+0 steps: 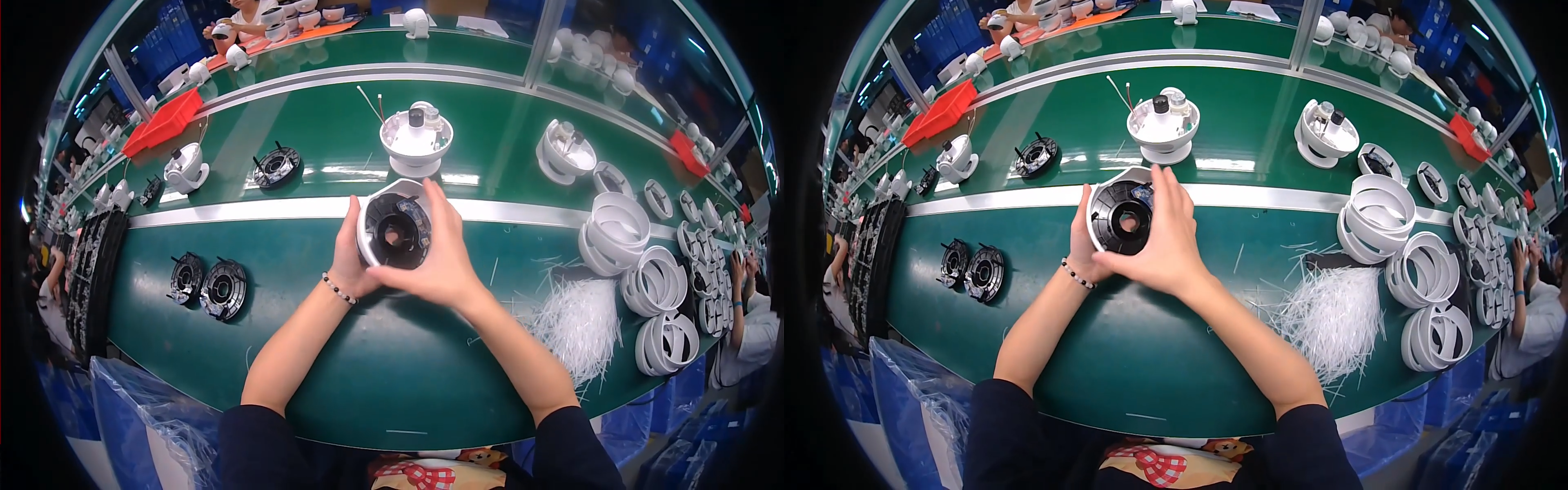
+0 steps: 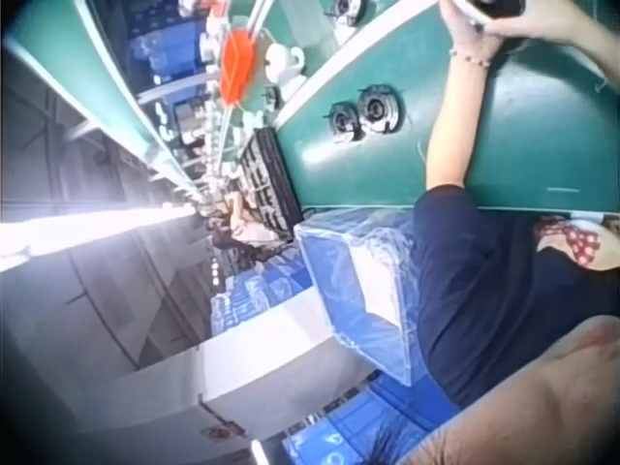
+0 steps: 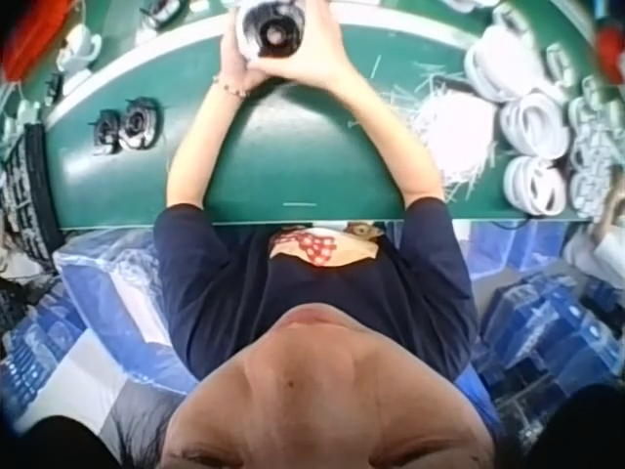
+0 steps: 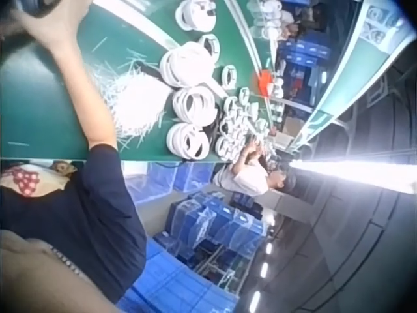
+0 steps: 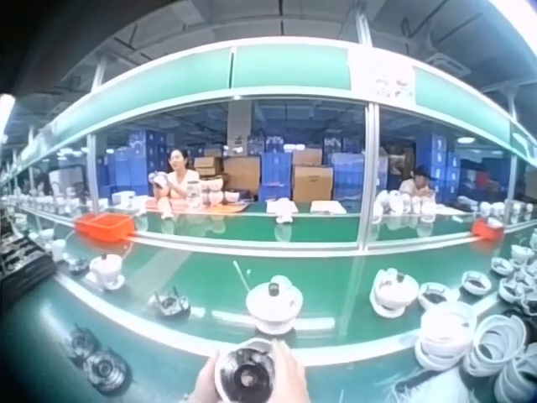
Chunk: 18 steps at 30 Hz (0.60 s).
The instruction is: Manually assemble components of an electronic device, likely a security camera, on a production line.
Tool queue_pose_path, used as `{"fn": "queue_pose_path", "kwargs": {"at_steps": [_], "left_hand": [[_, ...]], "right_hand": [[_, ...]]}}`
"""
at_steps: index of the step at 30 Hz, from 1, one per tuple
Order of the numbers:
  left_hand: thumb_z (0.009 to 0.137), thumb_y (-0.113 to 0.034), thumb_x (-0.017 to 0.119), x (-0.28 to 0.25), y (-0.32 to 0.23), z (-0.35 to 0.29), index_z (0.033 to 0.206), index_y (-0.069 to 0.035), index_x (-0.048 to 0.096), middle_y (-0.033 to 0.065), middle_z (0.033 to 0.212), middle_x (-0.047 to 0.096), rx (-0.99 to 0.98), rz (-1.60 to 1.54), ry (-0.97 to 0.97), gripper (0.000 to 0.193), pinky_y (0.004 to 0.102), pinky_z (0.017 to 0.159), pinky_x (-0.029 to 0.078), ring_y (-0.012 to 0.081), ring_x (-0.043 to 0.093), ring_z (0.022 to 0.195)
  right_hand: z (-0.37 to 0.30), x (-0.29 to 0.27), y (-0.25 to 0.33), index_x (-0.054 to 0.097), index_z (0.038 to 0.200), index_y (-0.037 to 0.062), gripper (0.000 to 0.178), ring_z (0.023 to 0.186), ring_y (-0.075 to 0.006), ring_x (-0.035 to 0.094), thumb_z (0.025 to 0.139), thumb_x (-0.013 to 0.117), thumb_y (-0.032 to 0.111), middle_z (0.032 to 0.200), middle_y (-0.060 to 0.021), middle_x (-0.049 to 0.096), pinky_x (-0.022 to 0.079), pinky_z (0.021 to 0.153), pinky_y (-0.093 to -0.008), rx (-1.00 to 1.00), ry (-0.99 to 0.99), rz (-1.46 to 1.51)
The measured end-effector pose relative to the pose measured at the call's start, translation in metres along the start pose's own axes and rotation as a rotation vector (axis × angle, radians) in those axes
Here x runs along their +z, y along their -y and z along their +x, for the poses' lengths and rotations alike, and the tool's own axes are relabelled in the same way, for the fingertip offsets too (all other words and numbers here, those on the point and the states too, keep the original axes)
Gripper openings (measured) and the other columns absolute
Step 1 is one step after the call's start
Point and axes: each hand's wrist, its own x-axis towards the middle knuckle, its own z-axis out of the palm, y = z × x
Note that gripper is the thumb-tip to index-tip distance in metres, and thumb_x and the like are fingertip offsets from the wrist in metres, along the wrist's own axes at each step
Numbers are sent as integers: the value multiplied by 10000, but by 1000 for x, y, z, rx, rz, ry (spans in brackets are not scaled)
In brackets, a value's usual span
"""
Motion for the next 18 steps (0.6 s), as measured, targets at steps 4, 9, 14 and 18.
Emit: {"fn": "queue_pose_path", "kwargs": {"at_steps": [4, 9, 14, 18], "left_hand": [[851, -577, 184, -1, -5, -6, 1193, -49, 406, 115, 1124, 495, -25, -17, 49, 667, 360, 883, 417, 217, 495, 1024], [838, -601, 176, 0, -11, -11, 1197, -46, 395, 115, 1134, 485, -17, 9, 68, 697, 369, 921, 382, 222, 475, 1049], [808, -644, 203, -7, -15, -15, 1235, -78, 364, 125, 1180, 452, 27, 39, 28, 727, 399, 934, 359, 250, 450, 1084], [801, -649, 221, -6, -25, -19, 1258, -73, 339, 146, 1237, 411, -1, -29, 144, 745, 410, 941, 350, 282, 407, 1140]], "right_hand": [[0, 5, 5, 144, 1291, -46, 1129, 1207, -409, 206, 460, 771, 389, 1293, -296, 202, 237, 942, -500, -80, 39, -142], [2, 5, 13, 145, 1283, -63, 1127, 1183, -388, 246, 469, 780, 388, 1272, -273, 238, 249, 962, -456, 3, 17, -61], [8, 10, 11, 140, 1271, -90, 1135, 1176, -378, 269, 473, 789, 388, 1271, -276, 253, 275, 963, -422, 107, 0, 226], [15, 6, 11, 136, 1248, -141, 1144, 1135, -331, 374, 478, 798, 387, 1212, -283, 329, 302, 953, -391, 210, -14, 595]]}}
